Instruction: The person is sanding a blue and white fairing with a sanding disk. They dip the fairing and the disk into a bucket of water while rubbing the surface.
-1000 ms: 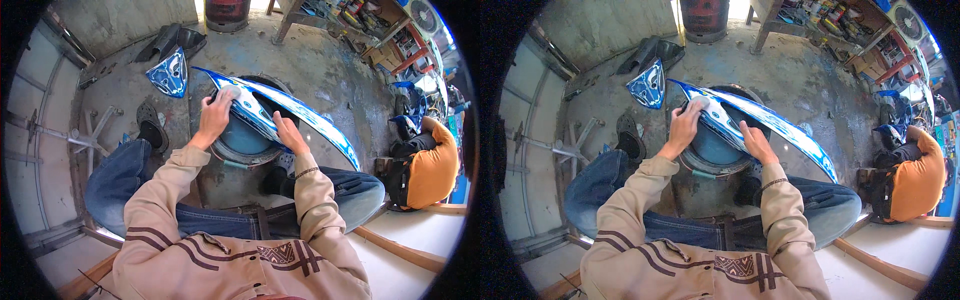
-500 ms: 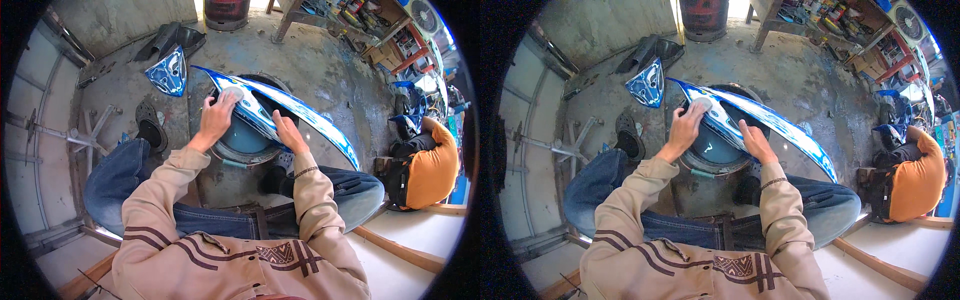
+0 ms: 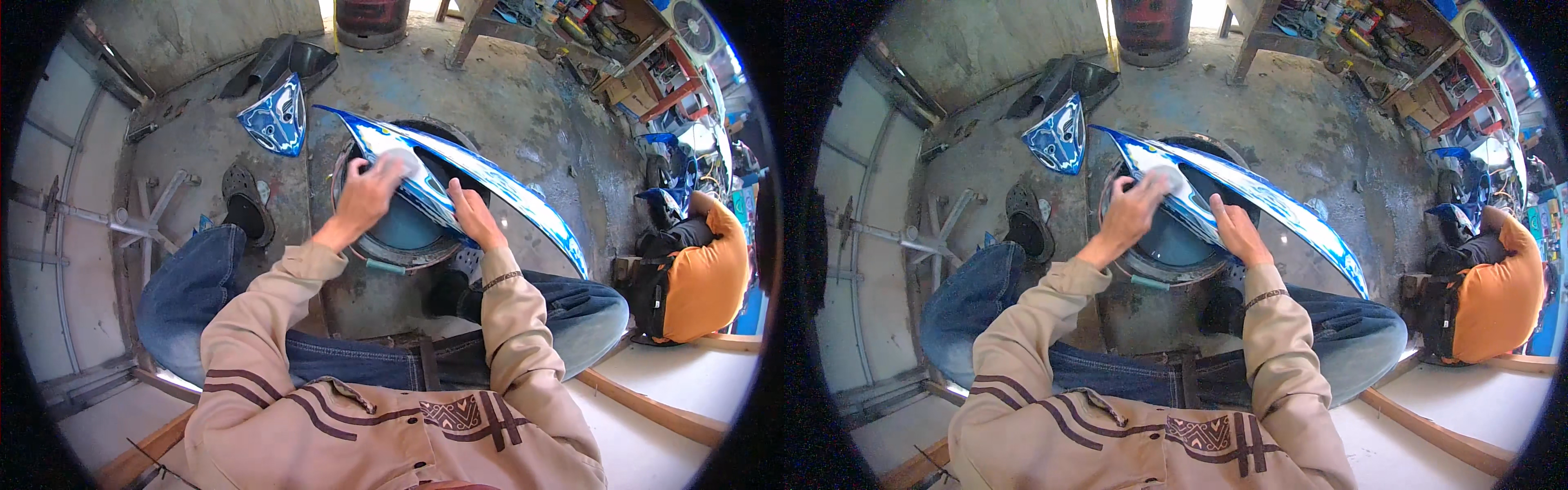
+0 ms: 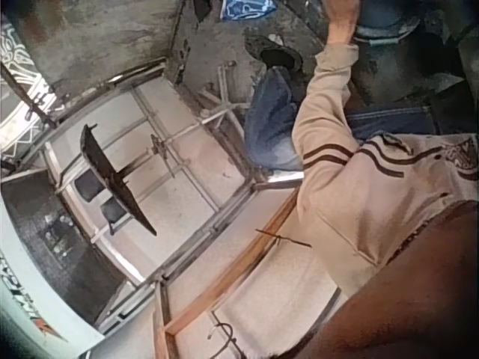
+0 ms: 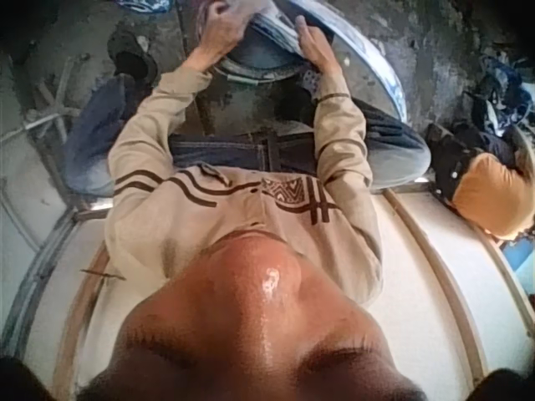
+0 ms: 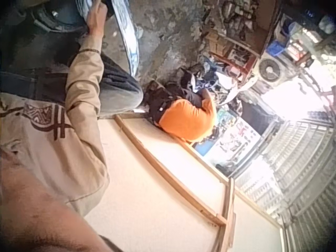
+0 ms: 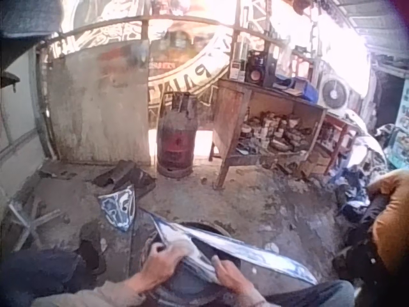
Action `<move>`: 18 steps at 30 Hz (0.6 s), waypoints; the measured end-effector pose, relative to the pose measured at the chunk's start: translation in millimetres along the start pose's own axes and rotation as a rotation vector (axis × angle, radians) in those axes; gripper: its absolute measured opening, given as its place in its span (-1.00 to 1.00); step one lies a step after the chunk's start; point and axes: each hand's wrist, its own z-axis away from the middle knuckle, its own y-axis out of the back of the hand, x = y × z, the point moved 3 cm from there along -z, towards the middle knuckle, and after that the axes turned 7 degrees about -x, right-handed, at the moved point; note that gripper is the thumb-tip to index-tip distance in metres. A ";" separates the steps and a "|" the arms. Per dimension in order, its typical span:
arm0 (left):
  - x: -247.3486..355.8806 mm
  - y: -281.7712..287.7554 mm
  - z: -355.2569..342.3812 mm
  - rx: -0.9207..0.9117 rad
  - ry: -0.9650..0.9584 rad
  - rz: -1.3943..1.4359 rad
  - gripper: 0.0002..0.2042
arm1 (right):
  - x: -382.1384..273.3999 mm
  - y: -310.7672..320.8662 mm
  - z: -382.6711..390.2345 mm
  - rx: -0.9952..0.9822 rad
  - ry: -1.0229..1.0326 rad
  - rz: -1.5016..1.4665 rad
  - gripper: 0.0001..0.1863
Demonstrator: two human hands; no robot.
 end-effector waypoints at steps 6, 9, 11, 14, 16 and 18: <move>33.8 -21.5 14.7 -0.065 -0.298 0.052 -0.56 | -3.2 -2.7 1.7 -0.014 0.033 -0.042 -0.06; 4.0 -8.9 2.8 -0.020 -0.144 -0.050 -0.57 | -9.7 -1.0 6.8 0.019 -0.019 -0.033 -0.06; -4.7 -3.5 1.3 -0.018 -0.059 -0.055 -0.58 | -7.5 -1.2 5.2 0.022 -0.027 -0.032 -0.06; 26.2 -8.6 8.4 -0.038 -0.209 -0.025 -0.61 | -1.9 -1.3 0.5 -0.060 -0.044 -0.002 -0.07; 33.2 -21.3 15.3 -0.054 -0.277 -0.020 -0.62 | -3.0 -0.2 1.4 -0.096 -0.035 -0.020 -0.04; 35.6 -7.9 9.4 -0.047 -0.231 0.009 -0.62 | 2.9 0.8 2.4 -0.075 -0.067 0.011 -0.06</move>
